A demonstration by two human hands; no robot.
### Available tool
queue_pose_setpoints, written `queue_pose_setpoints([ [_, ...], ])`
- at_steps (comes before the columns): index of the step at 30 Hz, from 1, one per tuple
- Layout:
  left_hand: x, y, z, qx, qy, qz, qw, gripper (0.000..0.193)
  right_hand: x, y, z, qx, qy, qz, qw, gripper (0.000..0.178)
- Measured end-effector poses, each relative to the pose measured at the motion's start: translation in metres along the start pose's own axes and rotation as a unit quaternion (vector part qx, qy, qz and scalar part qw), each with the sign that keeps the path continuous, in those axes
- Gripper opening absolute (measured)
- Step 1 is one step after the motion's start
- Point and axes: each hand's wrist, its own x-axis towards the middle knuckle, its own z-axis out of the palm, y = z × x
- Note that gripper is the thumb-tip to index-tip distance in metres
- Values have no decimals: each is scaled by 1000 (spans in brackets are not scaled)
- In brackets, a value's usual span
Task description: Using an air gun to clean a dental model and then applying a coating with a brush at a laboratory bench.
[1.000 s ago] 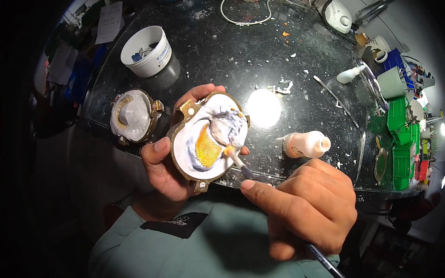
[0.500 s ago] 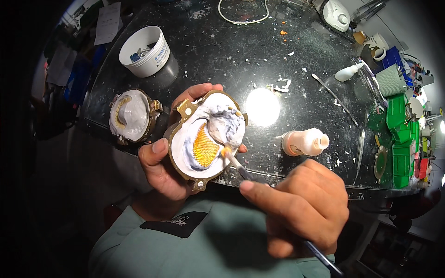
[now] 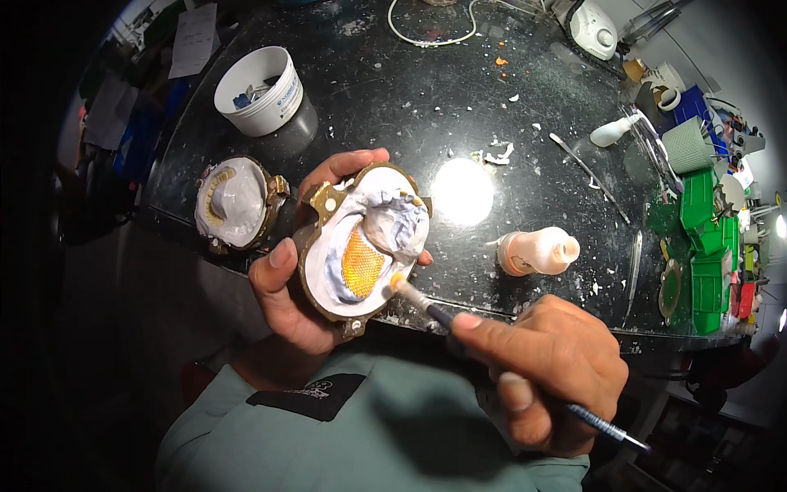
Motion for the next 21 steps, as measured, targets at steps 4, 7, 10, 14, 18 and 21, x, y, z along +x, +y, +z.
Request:
queue_pose_setpoints([
  [4,2,-4,3,-20,7,5,1000,91,1,1,4,-26,-17,-2,1000,22],
  [7,4,-5,2,19,3,31,999,93,10,1,6,-102,-43,-82,990,27],
  [10,4,-6,1,33,-2,35,999,92,19,-2,7,-155,-67,-117,979,32],
  [14,2,-8,0,24,11,47,999,91,26,0,4,-145,-114,-135,974,33],
  [18,2,-8,-2,-48,-11,36,998,83,22,4,4,7,-19,-30,999,62],
  [21,6,-9,-6,-100,-25,21,994,79,17,6,6,49,29,-18,998,64],
])
